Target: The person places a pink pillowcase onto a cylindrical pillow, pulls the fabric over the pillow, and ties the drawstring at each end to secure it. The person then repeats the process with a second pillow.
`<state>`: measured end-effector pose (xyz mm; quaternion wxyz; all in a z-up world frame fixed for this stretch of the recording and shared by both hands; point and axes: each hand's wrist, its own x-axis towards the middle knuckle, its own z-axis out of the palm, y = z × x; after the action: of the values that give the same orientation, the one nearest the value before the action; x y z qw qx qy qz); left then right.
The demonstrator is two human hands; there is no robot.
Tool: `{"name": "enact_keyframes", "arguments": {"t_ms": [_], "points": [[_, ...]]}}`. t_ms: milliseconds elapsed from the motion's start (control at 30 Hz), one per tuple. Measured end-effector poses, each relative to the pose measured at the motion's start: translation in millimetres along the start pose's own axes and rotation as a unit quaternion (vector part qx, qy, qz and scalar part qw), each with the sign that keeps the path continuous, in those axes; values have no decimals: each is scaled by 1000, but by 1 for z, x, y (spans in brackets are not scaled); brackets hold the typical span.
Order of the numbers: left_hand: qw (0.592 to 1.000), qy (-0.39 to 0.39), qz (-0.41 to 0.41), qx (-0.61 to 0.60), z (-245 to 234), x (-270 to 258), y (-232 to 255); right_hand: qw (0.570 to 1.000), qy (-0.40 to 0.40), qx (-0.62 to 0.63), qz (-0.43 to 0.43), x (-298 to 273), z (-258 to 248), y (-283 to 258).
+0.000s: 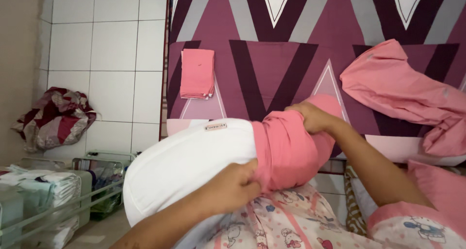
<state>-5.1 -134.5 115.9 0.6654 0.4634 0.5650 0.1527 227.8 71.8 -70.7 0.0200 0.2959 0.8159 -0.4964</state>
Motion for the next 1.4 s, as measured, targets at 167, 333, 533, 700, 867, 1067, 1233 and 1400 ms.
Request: {"name": "enact_keyframes", "arguments": {"t_ms": [167, 333, 533, 700, 867, 1067, 1233, 1400], "points": [[990, 49, 79, -106, -13, 15, -9, 958, 168, 231, -16, -21, 13, -9], [949, 194, -64, -240, -45, 55, 13, 948, 237, -71, -199, -30, 3, -31], [930, 141, -47, -336, -66, 67, 20, 889, 363, -207, -188, -45, -12, -50], [906, 102, -7, -411, -56, 55, 25, 848, 435, -290, -82, -65, -25, -17], [911, 47, 76, -402, -27, 43, 24, 803, 484, -346, -30, -78, -18, 31], [972, 64, 147, -170, -5, 55, -13, 921, 330, -203, 27, -68, -6, 59], [984, 91, 151, 13, 6, 60, -26, 960, 212, 138, 117, -57, 4, 21], [974, 74, 177, 123, 12, 53, -18, 951, 136, 256, 109, 2, 11, -34]]}}
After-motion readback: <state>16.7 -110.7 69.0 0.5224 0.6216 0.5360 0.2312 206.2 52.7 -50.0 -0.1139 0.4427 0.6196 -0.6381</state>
